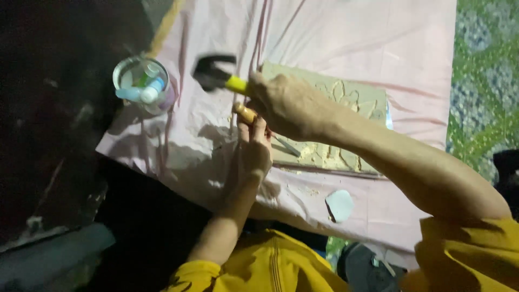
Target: Carving a floral design into a wooden block using a hammer and a small chisel.
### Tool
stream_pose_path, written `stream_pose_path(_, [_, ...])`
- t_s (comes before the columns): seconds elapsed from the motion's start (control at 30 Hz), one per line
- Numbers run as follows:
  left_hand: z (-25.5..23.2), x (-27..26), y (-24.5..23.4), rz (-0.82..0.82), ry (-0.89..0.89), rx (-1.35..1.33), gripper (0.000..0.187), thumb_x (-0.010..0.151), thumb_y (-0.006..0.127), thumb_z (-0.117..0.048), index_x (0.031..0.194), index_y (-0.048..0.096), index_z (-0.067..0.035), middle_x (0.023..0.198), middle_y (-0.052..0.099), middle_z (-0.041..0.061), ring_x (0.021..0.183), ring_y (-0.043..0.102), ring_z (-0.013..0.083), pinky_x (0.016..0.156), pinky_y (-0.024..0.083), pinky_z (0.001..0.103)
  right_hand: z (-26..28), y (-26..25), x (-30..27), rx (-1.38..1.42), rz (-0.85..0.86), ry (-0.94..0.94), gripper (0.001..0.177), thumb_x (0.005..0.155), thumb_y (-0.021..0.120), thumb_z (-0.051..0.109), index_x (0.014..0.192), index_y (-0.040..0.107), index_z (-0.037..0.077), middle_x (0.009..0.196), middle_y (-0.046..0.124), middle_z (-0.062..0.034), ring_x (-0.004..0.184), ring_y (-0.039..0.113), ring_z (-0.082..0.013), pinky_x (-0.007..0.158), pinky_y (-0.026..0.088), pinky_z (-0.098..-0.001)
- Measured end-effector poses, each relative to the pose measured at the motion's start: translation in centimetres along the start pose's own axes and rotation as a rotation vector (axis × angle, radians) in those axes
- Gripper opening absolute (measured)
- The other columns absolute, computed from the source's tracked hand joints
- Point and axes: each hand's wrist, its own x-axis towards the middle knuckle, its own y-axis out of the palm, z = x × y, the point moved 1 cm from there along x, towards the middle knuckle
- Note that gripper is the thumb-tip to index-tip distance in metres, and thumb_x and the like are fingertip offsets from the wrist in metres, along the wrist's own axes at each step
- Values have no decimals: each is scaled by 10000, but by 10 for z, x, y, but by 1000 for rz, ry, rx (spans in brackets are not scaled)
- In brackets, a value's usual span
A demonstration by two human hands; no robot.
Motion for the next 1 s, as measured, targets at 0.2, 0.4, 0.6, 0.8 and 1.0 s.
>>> stream_pose_path(0.2, [-9, 4, 10, -21, 83, -146, 413, 968, 530, -382, 1192, 583, -38, 1055, 719, 235, 998, 734, 324, 884, 556, 395, -9, 8, -1, 31, 10, 22, 203, 914, 560, 187, 920, 684, 26, 724, 708, -251, 659, 735, -425, 491, 515, -558])
stream_pose_path(0.4, [-11, 9, 24, 120, 464, -781, 249, 1023, 552, -260, 1147, 430, -82, 711, 446, -13, 634, 493, 100, 598, 369, 231, -24, 5, -28, 214, -194, -35, 230, 1047, 602, 264, 1031, 596, 34, 763, 698, -251, 610, 729, -419, 433, 523, -470])
stream_pose_path(0.6, [7, 21, 27, 172, 544, -883, 270, 998, 638, -221, 1167, 465, -100, 737, 461, 10, 630, 497, 126, 594, 433, 243, -35, 5, -37, 246, -207, -125, 164, 1063, 587, 129, 961, 621, 5, 685, 664, -160, 509, 680, -268, 427, 537, -323])
stream_pose_path(0.8, [10, 19, 27, 191, 562, -793, 222, 1048, 528, -206, 1200, 428, -79, 753, 412, 11, 647, 476, 107, 616, 457, 245, -18, -8, -46, 257, -187, -129, 148, 1072, 577, 144, 973, 581, 35, 692, 658, -165, 484, 646, -239, 422, 509, -319])
stream_pose_path(1.0, [5, 9, 22, 224, 587, -759, 157, 1040, 529, -157, 1176, 464, -114, 758, 421, 13, 660, 482, 114, 643, 475, 269, -4, -17, -46, 268, -286, -158, 146, 1052, 623, 137, 1014, 540, 23, 682, 654, -167, 504, 687, -265, 435, 520, -327])
